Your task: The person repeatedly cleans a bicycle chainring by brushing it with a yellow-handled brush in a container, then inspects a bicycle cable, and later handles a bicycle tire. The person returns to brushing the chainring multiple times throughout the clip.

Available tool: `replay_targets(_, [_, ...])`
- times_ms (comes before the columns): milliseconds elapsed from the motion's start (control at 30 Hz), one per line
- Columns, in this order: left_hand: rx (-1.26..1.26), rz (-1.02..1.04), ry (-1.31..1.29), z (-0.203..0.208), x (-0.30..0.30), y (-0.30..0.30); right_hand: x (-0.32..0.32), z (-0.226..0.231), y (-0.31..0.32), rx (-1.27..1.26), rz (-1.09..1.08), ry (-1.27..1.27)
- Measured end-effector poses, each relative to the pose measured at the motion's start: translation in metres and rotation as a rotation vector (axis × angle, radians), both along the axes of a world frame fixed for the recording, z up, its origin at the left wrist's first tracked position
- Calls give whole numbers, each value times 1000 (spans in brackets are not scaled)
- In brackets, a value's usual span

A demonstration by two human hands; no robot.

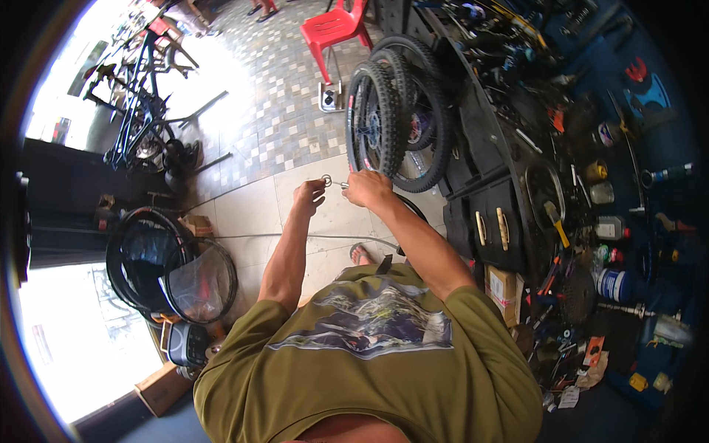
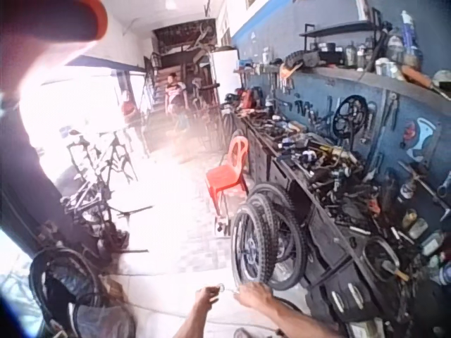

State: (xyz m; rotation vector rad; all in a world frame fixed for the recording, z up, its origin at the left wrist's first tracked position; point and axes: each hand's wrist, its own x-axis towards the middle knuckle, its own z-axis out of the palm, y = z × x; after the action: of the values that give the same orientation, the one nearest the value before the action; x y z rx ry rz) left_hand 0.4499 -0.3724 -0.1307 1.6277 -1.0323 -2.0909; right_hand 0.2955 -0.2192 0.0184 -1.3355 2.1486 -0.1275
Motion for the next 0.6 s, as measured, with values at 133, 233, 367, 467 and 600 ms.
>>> replay_targets(133, [14, -73, 241, 16, -49, 27, -51, -26, 69, -267, -233, -22])
replay_targets(233, [-35, -189, 303, 36, -86, 50, -99, -66, 135, -511, -447, -64])
replay_targets(367, [-68, -340, 302, 56, -145, 99, -152, -115, 223, -779, -861, -245])
replay_targets(467, [-79, -460, 250, 69, -188, 148, -179, -129, 272, -695, -981, -90])
replay_targets(600, [-368, -737, 167, 88, -242, 203, -200, -110, 285, -446, -1101, -221])
